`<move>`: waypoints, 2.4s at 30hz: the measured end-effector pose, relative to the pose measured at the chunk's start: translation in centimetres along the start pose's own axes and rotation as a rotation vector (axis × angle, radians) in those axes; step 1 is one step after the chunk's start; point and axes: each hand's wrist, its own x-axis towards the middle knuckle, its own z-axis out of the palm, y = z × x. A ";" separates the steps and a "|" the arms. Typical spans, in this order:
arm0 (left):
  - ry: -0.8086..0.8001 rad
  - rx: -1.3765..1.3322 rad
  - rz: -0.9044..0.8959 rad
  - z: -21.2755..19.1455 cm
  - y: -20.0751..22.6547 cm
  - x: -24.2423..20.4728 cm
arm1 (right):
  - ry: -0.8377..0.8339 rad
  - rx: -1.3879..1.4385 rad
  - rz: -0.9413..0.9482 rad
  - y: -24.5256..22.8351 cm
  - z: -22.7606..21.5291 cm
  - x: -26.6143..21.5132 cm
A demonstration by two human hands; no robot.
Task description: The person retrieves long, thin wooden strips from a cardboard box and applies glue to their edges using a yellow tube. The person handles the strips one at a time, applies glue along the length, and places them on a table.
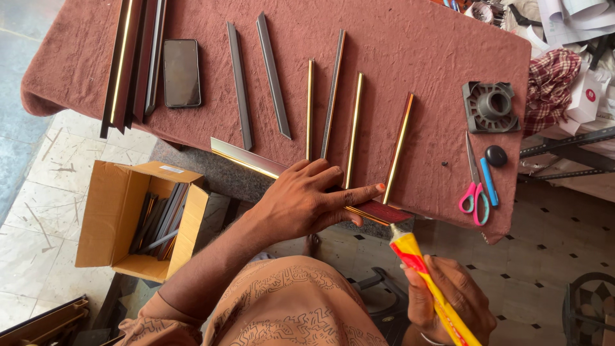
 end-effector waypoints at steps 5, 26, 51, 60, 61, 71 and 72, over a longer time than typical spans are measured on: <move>-0.007 -0.002 -0.004 -0.2 -0.2 0.0 | -0.062 -0.082 -0.100 0.3 -0.2 0.2; -0.025 0.010 0.001 -0.1 0.0 0.0 | 0.051 -0.004 0.169 0.0 -0.2 -0.3; -0.055 0.000 0.009 0.0 -0.5 0.6 | 0.020 -0.100 0.152 0.7 -0.3 -1.3; -0.481 0.487 0.273 5.6 -2.4 5.2 | 0.676 0.388 0.783 3.1 -1.6 -6.9; -0.570 0.535 0.320 7.5 -2.9 6.2 | 0.705 0.368 0.809 3.6 -2.0 -7.9; -0.509 0.475 0.523 26.3 -7.9 9.4 | 0.723 0.476 0.984 8.8 -4.5 -21.3; -0.500 0.471 0.520 26.8 -8.1 9.4 | 0.691 0.467 0.985 9.1 -4.5 -22.3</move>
